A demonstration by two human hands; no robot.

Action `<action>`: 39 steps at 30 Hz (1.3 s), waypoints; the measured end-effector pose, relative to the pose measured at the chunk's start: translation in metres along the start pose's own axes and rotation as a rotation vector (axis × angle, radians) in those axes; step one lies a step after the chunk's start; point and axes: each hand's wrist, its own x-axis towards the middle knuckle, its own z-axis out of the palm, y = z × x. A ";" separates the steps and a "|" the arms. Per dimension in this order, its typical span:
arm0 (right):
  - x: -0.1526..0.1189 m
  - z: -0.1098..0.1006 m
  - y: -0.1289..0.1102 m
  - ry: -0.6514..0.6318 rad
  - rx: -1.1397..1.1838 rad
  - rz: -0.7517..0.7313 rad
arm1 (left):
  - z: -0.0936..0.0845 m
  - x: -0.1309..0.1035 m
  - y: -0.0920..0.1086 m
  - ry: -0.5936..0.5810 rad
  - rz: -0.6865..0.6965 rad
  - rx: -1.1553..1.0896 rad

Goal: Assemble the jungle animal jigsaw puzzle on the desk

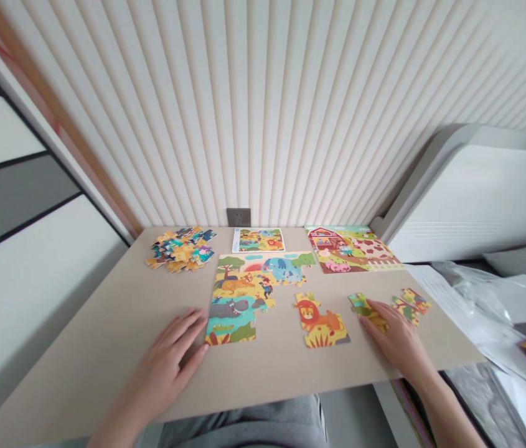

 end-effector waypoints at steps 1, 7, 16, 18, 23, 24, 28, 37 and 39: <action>0.000 -0.001 -0.001 0.002 0.005 0.009 | -0.001 0.001 0.001 -0.001 -0.002 0.003; -0.015 -0.008 -0.051 0.115 0.068 0.068 | -0.005 0.003 0.006 0.017 -0.002 -0.003; -0.039 0.031 -0.162 0.069 0.329 -0.189 | -0.005 0.002 0.007 -0.009 -0.004 0.007; -0.034 0.032 -0.158 0.098 0.275 -0.218 | -0.005 0.001 0.007 -0.018 -0.001 0.014; -0.028 0.016 -0.136 0.016 0.167 -0.301 | -0.006 0.002 0.007 -0.030 0.008 0.007; -0.028 0.012 -0.133 -0.013 0.144 -0.316 | -0.006 0.002 0.007 -0.028 0.009 0.002; -0.030 0.010 -0.121 -0.091 0.080 -0.334 | -0.005 0.003 0.007 -0.028 0.005 -0.011; -0.027 0.027 -0.123 -0.036 0.061 -0.249 | -0.007 0.003 0.007 -0.022 0.011 -0.002; -0.024 0.027 -0.125 -0.024 0.062 -0.253 | -0.007 0.003 0.007 -0.019 0.012 -0.008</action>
